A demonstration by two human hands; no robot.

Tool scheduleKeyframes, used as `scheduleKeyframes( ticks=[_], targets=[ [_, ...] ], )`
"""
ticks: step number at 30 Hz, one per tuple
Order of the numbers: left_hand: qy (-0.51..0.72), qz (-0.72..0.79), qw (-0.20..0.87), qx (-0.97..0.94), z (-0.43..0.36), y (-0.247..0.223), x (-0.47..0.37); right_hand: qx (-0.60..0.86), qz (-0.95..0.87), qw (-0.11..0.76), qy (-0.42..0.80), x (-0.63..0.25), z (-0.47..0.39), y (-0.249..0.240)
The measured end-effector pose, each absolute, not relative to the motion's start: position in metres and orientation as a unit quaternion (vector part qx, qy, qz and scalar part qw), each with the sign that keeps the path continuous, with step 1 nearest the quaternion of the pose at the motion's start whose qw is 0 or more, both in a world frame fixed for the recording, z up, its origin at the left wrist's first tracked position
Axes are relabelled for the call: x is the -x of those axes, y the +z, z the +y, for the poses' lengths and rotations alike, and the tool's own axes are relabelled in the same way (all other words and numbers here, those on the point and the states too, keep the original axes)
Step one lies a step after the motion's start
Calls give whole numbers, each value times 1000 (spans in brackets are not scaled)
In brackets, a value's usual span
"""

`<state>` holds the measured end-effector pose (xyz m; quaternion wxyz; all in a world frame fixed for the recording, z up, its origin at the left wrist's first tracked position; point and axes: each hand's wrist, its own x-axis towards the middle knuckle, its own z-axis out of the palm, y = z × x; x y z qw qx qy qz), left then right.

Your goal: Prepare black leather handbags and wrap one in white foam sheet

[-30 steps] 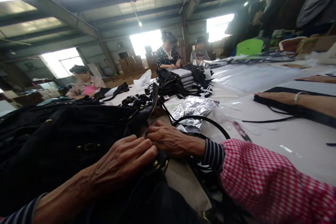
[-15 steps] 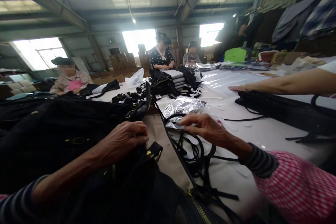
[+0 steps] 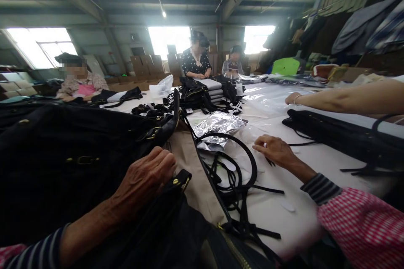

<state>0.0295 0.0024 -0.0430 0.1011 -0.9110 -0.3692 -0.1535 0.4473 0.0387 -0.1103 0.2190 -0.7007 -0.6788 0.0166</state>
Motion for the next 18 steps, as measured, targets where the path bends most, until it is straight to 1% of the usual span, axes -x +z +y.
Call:
scheduleKeyframes(
  ticks=[3, 7, 9, 15, 18],
  targets=[
    [-165, -374, 102, 907, 5, -46, -28, 704, -677, 213, 39, -441, 43, -108],
    [-178, -359, 106, 910, 7, -50, -25, 666, -678, 299, 85, -442, 39, -105],
    [-177, -359, 105, 910, 7, -51, -25, 657, -674, 328, 81, -444, 38, -106],
    [-181, -366, 92, 908, 7, -50, -25, 664, -677, 313, 48, -445, 48, -119],
    [-188, -370, 106, 904, 8, -51, -25, 659, -686, 305, 45, -446, 53, -123]
  ],
)
